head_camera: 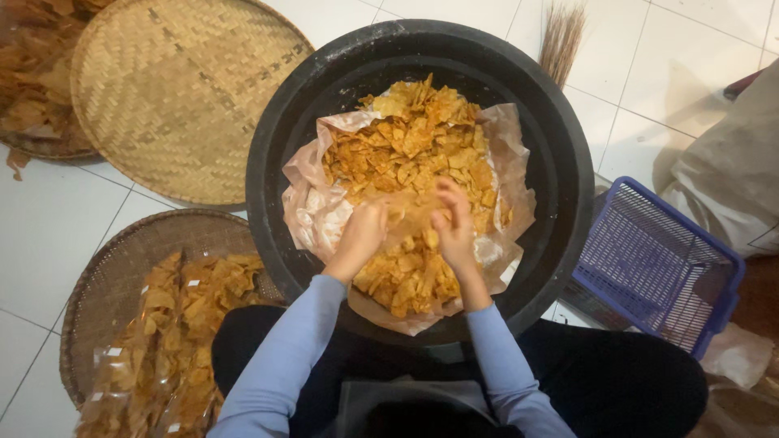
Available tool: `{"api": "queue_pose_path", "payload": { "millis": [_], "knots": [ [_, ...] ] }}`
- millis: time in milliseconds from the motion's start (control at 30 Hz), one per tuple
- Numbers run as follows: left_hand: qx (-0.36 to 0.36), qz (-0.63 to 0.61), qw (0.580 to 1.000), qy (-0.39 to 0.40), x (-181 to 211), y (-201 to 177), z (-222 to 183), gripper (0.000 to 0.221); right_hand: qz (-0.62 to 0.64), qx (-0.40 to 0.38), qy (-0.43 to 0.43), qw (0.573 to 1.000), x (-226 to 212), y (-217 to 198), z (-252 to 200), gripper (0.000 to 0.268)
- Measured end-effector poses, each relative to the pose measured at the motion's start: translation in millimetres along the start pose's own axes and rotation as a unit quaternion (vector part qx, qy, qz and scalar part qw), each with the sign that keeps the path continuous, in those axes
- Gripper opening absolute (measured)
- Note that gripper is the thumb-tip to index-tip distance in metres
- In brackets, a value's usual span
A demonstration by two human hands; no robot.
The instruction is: The person sits on the floor and repeatedly scoops yellow chips from a large bowl into plastic bags, weighs them on a digital scale, and places the filled bags on a woven tray. The person also adjusts the chips in the bowl and handles the bags with both hands.
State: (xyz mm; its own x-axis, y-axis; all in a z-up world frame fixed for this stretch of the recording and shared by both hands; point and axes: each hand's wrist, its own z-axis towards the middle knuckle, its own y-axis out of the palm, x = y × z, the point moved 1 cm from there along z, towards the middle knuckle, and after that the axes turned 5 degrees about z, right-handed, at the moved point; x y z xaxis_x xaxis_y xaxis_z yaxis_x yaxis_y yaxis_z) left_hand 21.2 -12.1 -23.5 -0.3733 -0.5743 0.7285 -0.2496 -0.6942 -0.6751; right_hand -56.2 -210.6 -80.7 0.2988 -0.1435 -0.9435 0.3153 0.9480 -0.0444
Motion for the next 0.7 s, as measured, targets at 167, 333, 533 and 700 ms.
{"api": "queue_pose_path", "payload": {
  "millis": [167, 333, 533, 700],
  "knots": [
    [-0.03, 0.138, 0.99, 0.021, -27.2, 15.5, -17.3, 0.039, -0.117, 0.044, 0.158, 0.979, 122.5, -17.4, 4.5, 0.06],
    [-0.116, 0.269, 0.956, -0.009, -47.8, 20.1, -19.5, 0.041, -0.272, -0.076, 0.272, 0.92, 196.5, 5.8, -30.0, 0.101],
    [-0.06, 0.241, 0.964, 0.097, -42.3, 18.6, -27.5, 0.04, -0.445, -0.326, 0.317, 0.772, 211.8, 44.2, -45.3, 0.092],
    [-0.021, 0.313, 0.945, 0.089, -48.2, 35.4, -34.6, 0.004, -0.476, -0.466, 0.159, 0.728, 189.1, 40.6, -84.5, 0.079]
  ]
}}
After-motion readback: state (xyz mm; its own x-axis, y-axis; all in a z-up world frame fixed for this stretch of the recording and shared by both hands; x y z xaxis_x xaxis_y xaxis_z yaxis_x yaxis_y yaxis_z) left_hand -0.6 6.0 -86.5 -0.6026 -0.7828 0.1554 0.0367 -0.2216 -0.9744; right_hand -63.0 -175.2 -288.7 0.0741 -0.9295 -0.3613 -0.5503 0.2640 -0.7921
